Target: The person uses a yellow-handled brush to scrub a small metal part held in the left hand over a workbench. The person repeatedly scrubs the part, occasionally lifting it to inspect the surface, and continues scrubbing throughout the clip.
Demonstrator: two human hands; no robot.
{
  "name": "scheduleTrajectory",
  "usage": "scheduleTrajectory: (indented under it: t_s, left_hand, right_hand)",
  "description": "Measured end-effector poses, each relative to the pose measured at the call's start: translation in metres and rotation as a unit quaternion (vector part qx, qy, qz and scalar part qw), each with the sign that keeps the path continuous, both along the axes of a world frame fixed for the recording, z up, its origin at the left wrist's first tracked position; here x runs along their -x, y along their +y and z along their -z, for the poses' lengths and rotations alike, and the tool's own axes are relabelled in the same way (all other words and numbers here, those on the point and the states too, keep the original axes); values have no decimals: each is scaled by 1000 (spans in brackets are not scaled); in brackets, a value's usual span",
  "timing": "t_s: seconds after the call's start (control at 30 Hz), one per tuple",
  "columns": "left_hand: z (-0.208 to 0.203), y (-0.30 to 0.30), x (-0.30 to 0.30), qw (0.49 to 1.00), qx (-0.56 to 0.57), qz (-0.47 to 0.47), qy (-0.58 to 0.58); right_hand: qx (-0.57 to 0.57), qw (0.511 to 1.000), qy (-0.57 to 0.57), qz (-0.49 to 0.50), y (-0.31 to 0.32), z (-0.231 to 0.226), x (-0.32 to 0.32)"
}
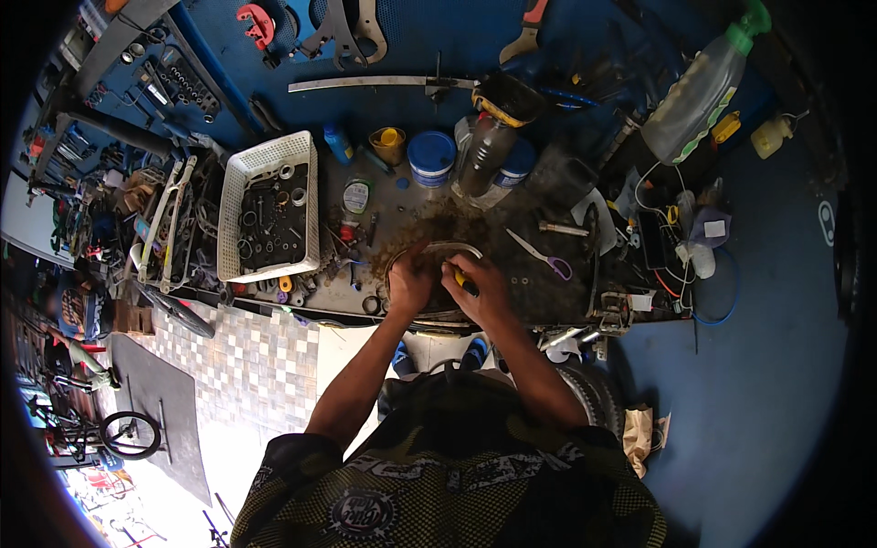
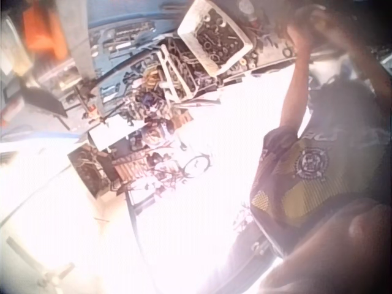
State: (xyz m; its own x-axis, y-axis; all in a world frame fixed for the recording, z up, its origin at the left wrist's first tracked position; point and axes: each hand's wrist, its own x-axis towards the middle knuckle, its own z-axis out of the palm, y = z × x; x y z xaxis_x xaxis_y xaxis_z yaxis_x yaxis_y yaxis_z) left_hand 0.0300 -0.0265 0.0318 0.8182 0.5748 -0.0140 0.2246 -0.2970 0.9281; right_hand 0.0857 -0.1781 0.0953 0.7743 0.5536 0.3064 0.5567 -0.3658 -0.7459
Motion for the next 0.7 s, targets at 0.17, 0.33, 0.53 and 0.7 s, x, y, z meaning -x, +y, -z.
scheduleTrajectory:
  t_s: [0.17, 0.33, 0.53, 0.7]
  left_hand:
    - [3, -5, -2, 995, -61, -3, -82]
    - [3, -5, -3, 992, -92, 6, -86]
    - [-6, -6, -6, 990, -79, 19, -114]
    - [-2, -7, -13, 984, -89, 35, -148]
  right_hand:
    - [-21, 998, 40, 48, 3, 10, 2]
    - [-53, 996, 34, 69, 6, 24, 3]
    - [-113, 989, 20, 95, 8, 22, 4]
    - [-93, 985, 80, 118, 7, 25, 2]
